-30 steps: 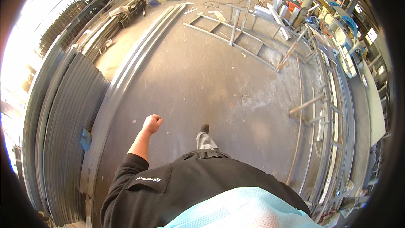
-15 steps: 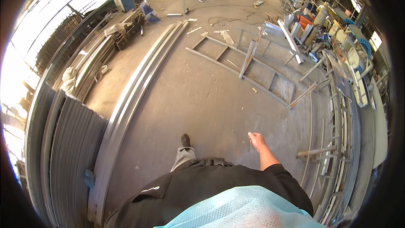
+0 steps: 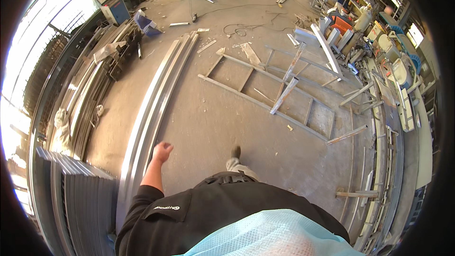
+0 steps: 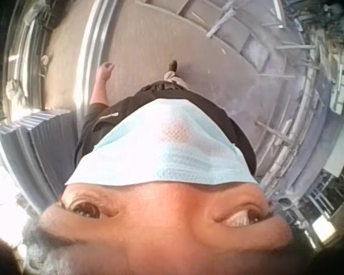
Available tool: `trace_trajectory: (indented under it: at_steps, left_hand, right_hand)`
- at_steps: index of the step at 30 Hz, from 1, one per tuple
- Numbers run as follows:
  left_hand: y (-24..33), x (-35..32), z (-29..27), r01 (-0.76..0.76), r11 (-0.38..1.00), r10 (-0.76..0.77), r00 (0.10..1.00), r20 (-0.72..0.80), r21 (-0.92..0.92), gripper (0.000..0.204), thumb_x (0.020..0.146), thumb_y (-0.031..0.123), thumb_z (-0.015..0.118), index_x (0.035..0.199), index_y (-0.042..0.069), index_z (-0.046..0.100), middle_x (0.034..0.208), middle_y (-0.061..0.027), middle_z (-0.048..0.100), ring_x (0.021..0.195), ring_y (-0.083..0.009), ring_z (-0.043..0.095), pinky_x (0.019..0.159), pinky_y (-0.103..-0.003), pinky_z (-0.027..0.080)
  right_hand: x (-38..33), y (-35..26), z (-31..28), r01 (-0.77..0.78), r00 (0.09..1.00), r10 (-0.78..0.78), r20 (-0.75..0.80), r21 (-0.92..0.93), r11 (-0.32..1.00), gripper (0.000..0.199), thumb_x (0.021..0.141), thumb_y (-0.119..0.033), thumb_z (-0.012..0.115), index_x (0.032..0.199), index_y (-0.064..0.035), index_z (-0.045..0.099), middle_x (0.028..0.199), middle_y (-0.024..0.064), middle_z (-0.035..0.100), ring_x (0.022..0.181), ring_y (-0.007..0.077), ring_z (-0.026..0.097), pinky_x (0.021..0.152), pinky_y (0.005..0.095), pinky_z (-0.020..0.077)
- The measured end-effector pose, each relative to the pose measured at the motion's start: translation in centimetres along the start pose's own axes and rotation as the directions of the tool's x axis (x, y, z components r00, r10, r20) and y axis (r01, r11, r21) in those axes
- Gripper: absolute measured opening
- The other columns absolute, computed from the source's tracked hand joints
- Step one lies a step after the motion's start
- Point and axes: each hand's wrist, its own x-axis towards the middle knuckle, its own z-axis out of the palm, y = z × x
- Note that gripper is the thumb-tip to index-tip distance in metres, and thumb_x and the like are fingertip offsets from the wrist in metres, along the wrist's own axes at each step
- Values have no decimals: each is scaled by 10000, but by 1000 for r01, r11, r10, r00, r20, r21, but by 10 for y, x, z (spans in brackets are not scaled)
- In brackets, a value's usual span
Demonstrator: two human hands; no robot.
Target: The person walks through a workshop, then uses a speed square and a white marker to mark measurements on stacked metal sheets. They repeatedly position the square, draw lines, and write numbers on the sheets.
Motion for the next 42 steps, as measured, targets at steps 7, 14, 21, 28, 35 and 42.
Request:
trace_trajectory:
  at_steps: [7,14,21,28,35,42]
  left_hand:
    - [34,160,10,115,990,-120,991,54,82,433,946,420,819,1175,53,826,1093,-208,839,1051,-364,814,934,-481,636]
    - [-9,161,17,278,810,-568,589,575,516,524,991,517,743,1256,75,836,1259,-217,818,1233,-343,764,1065,-501,592]
    - [36,336,3,366,786,-616,540,574,499,563,1026,547,735,1251,40,830,1242,-212,823,1189,-320,778,1037,-482,604]
    - [150,705,-11,56,836,-385,769,511,546,598,1016,567,655,1160,18,844,1179,-269,816,1109,-418,790,984,-530,626]
    - [401,946,-51,-140,981,171,952,252,-137,460,989,379,809,1285,27,789,1196,-199,842,1132,-332,809,1013,-429,627]
    - [372,1003,-29,21,936,-202,851,485,352,549,939,477,802,1284,51,823,1286,-211,820,1246,-392,768,1074,-520,608]
  right_hand:
    - [121,-200,-34,77,996,-81,-37,-110,991,697,1026,-630,634,1200,25,797,1168,307,789,1120,483,758,987,574,553]
    - [107,-571,-185,447,892,-440,-102,336,829,448,1056,-479,746,847,-82,741,693,47,681,579,178,611,546,395,457]
    - [134,-759,-249,398,917,-358,-174,412,819,446,1051,-476,743,866,-71,756,710,15,660,620,144,599,597,351,462]
    - [203,-707,-216,203,979,-203,12,1,979,545,1044,-556,693,948,-36,823,811,129,772,765,306,733,752,492,553]
    - [260,-760,-224,-158,987,157,23,138,978,545,1032,-570,702,933,-45,811,851,172,773,866,349,754,811,513,549]
    - [341,-1035,-328,130,985,-137,104,67,989,478,1032,-507,754,872,-56,751,745,76,693,710,238,662,658,439,502]
